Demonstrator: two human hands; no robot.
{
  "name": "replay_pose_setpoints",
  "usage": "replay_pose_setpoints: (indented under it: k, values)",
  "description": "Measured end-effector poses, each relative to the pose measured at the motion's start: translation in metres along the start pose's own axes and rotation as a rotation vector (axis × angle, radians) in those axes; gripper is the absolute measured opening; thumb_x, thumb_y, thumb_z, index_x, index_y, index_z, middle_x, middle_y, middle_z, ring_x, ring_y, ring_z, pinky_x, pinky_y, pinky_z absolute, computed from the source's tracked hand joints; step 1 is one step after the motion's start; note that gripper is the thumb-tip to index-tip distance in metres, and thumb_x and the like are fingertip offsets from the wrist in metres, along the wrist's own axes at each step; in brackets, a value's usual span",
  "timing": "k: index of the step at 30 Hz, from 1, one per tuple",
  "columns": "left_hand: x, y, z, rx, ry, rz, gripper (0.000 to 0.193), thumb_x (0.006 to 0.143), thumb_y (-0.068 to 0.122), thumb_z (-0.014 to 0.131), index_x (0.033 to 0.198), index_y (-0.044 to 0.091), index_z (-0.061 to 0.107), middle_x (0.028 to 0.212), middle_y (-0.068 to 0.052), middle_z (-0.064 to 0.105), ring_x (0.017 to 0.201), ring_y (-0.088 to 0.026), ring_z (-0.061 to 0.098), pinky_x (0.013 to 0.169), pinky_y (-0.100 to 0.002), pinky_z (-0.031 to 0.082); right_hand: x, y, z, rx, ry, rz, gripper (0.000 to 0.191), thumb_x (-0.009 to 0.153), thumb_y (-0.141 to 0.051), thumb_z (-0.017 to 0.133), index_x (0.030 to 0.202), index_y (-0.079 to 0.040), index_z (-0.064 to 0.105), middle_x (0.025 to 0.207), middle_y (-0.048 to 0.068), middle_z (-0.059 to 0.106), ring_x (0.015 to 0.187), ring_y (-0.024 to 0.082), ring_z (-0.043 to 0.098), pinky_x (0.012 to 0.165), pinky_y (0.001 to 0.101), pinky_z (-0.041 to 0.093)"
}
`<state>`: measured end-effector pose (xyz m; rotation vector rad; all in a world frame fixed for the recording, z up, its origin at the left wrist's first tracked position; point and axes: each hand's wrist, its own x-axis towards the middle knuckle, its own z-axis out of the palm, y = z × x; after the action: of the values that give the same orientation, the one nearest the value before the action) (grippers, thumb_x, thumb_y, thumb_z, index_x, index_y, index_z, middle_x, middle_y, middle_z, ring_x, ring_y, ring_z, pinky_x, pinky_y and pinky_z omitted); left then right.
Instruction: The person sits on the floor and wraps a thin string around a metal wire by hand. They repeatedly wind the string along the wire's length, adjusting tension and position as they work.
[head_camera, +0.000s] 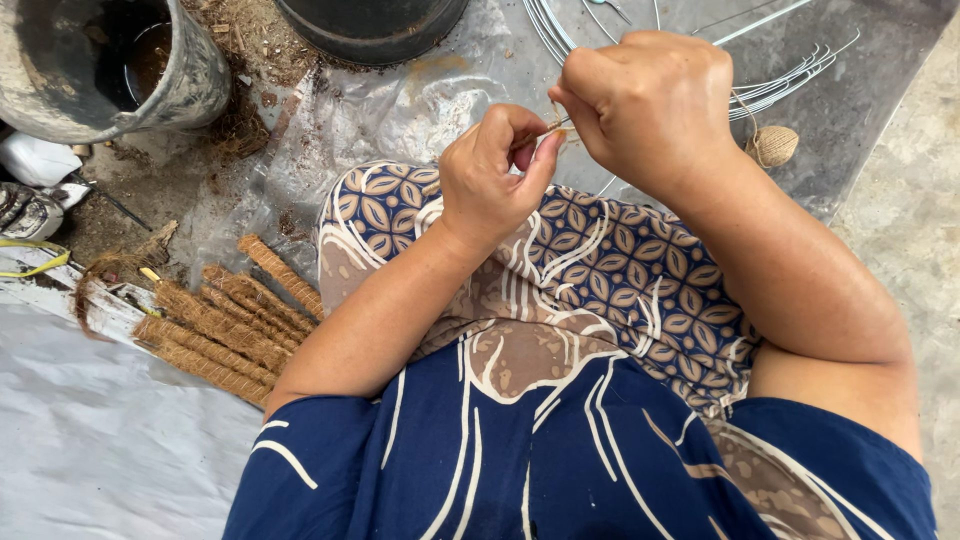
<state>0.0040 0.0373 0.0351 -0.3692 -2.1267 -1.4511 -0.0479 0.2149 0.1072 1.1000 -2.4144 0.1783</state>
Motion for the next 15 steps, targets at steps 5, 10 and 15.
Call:
replay_pose_setpoints:
  k: [5, 10, 15]
  values:
    - [-0.001, -0.004, -0.001, 0.012, 0.022, 0.035, 0.023, 0.088, 0.006, 0.081, 0.096, 0.009, 0.060, 0.072, -0.001, 0.063, 0.060, -0.012, 0.061, 0.057, -0.027, 0.048, 0.005, -0.001, 0.007, 0.031, 0.003, -0.025, 0.032, 0.094, -0.023, 0.082, 0.076, -0.014, 0.057, 0.066, -0.002, 0.058, 0.065, 0.020, 0.061, 0.059, 0.0365, 0.044]
    - [-0.001, -0.008, -0.005, 0.041, 0.022, 0.079, 0.025, 0.084, 0.003, 0.082, 0.099, 0.010, 0.062, 0.070, -0.001, 0.059, 0.060, -0.014, 0.059, 0.057, -0.028, 0.047, 0.008, -0.009, 0.015, 0.055, -0.017, -0.043, 0.026, 0.091, -0.017, 0.079, 0.076, -0.014, 0.058, 0.066, 0.000, 0.058, 0.064, 0.021, 0.062, 0.059, 0.0373, 0.045]
    - [0.003, -0.010, -0.007, 0.042, 0.018, 0.164, 0.024, 0.087, 0.003, 0.082, 0.100, 0.009, 0.063, 0.076, -0.001, 0.064, 0.061, -0.014, 0.061, 0.058, -0.029, 0.047, 0.012, -0.010, 0.016, 0.131, -0.046, -0.027, 0.017, 0.088, -0.015, 0.077, 0.079, -0.016, 0.063, 0.068, 0.001, 0.061, 0.066, 0.022, 0.063, 0.060, 0.0365, 0.046]
